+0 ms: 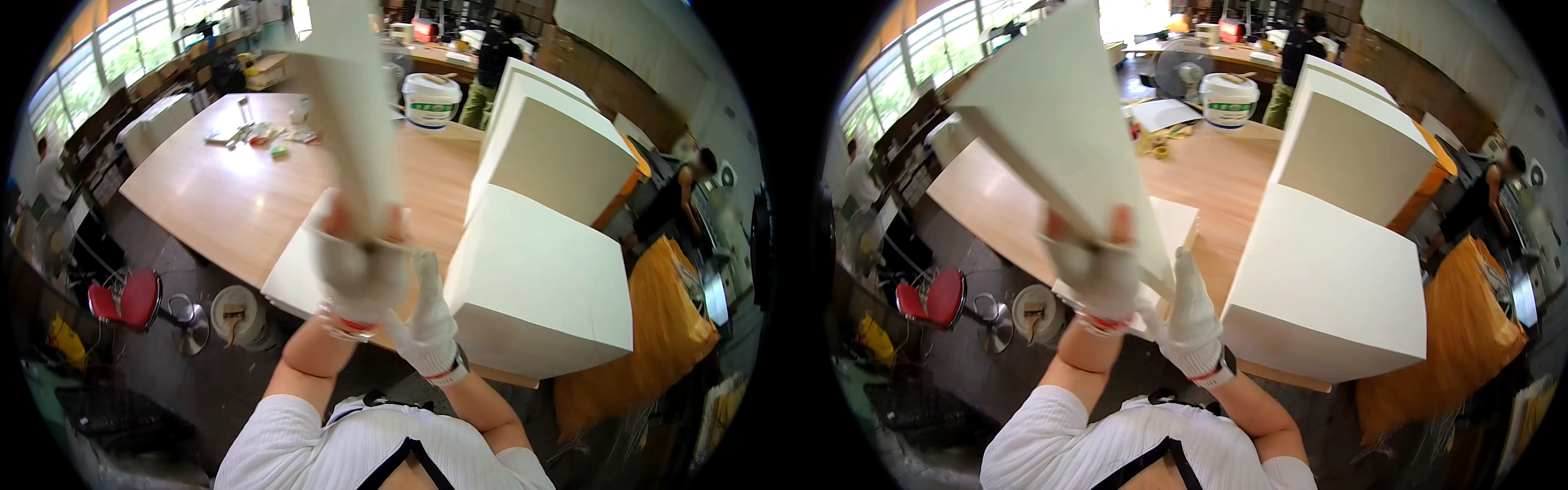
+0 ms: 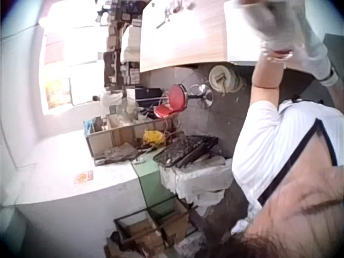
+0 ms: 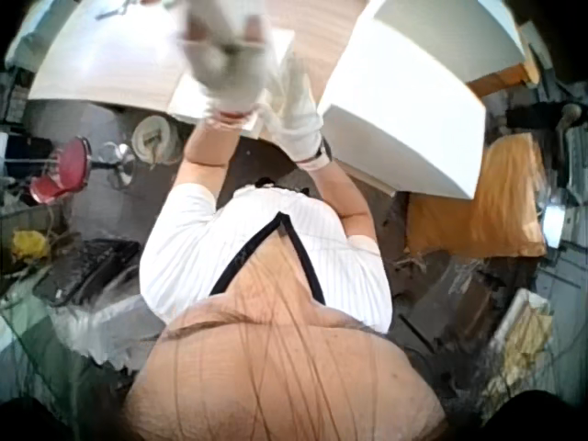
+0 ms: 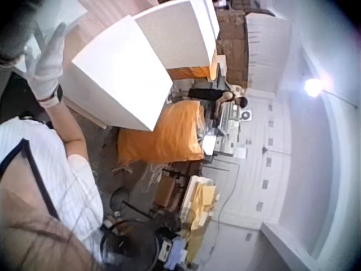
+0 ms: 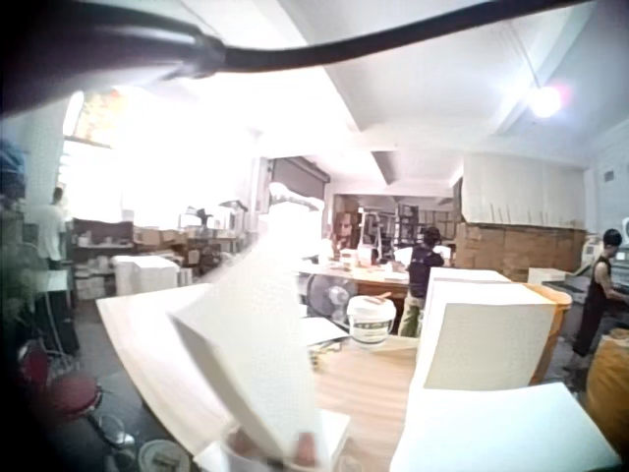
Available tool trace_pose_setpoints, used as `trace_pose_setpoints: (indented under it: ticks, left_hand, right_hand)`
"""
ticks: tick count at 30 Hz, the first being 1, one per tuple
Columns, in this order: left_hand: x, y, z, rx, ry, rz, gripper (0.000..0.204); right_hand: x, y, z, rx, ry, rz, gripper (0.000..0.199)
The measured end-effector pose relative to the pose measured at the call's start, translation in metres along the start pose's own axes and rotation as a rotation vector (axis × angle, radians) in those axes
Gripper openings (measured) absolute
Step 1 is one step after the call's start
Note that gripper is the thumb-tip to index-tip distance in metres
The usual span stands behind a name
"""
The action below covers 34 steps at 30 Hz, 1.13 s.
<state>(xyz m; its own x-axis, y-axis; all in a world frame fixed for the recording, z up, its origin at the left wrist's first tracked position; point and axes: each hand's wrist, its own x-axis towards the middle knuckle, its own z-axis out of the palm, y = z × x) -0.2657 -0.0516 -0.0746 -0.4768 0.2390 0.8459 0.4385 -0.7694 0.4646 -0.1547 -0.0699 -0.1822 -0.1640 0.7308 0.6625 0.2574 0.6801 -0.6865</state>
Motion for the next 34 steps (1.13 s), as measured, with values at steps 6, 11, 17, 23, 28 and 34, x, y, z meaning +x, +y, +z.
trace_pose_setpoints:
  ticks: [6, 11, 17, 23, 28, 34]
  left_hand:
    - [-0.031, -0.023, 0.022, 0.43, -0.316, 0.312, 0.056]
    - [-0.058, -0.14, -0.029, 0.253, -0.693, -0.064, 0.066]
    - [-0.09, -0.252, -0.254, 0.783, -0.61, -0.647, 0.037]
    - [-0.115, -0.269, -0.327, 0.445, -0.661, -0.945, 0.042]
    - [-0.103, -0.252, -0.331, 0.277, -0.706, -0.965, 0.051]
    - [-0.101, -0.258, -0.344, 0.275, -0.706, -0.92, 0.043]
  right_hand:
    - [-0.046, 0.126, 0.09, 1.263, -0.121, 0.619, 0.071]
    - [-0.055, 0.167, 0.136, 0.848, -0.114, 0.645, 0.06]
    - [-0.033, 0.157, 0.138, 0.181, -0.244, 0.971, 0.073]
    - [-0.067, 0.108, 0.104, -0.207, -0.513, 0.421, 0.074]
    - [-0.066, 0.074, 0.103, -0.596, -0.658, 0.221, 0.063]
    - [-0.061, 0.081, 0.108, -0.596, -0.701, 0.234, 0.059]
